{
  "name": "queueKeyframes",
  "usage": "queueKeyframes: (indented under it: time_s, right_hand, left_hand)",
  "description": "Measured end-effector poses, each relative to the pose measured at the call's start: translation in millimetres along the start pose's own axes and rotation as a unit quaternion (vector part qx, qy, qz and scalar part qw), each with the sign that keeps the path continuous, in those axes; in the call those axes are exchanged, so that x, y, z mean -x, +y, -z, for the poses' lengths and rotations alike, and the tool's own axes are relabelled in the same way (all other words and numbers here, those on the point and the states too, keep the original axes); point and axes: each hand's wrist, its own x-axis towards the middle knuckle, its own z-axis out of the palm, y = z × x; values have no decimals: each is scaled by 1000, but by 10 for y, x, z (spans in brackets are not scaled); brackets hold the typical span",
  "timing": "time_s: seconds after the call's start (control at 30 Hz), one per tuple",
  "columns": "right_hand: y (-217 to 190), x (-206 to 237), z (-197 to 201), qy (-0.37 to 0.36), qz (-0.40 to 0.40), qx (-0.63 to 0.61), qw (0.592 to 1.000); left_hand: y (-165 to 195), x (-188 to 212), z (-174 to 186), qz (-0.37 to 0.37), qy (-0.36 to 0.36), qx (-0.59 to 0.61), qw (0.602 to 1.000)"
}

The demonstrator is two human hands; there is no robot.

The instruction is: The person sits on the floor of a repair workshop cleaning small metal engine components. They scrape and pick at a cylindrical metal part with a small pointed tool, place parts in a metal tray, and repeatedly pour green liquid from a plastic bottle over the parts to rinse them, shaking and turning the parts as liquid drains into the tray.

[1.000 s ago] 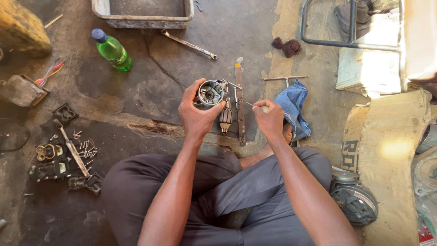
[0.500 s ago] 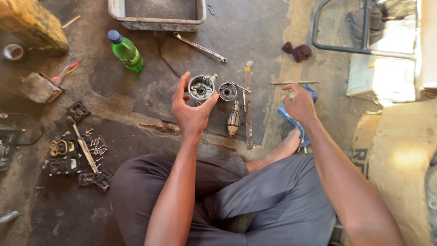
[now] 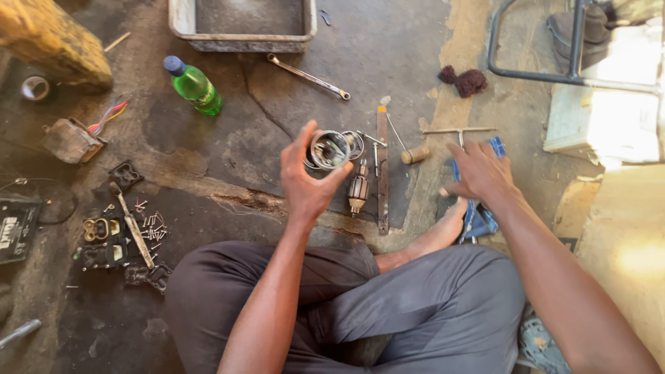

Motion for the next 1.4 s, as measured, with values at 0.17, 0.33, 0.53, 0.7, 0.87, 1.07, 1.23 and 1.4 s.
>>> queueKeyframes:
  time_s: [0.17, 0.33, 0.53, 0.7, 0.87, 1.07, 1.23, 1.4]
  right_hand:
    - [375, 17, -468, 115, -20, -127, 985]
    - [530, -2, -626, 145, -110, -147, 972]
    - [522, -3, -585, 136, -157, -125, 970]
    - [590, -76, -670, 78, -143, -105, 981]
    - [523, -62, -535, 24, -157, -122, 980]
    - [19, -62, 214, 218, -50, -57, 973]
    - [-1231, -513, 595, 64, 69, -611, 786]
    - [-2857, -1130, 776, -123, -2, -846, 518]
  left_hand:
    - [-3, 70, -217, -61, -67, -74, 993]
    - [28, -143, -666, -107, -111, -164, 974]
    - [38, -660, -1197, -131, -212, -311, 917]
    - [51, -768, -1303, -134, -249, -374, 883]
    - [262, -665, -991, -115, -259, -337, 898]
    - [320, -362, 95, 45, -267, -170, 947]
    - [73, -382, 658, 237, -5, 10, 971]
    - [-69, -575, 714, 236, 80, 83, 965]
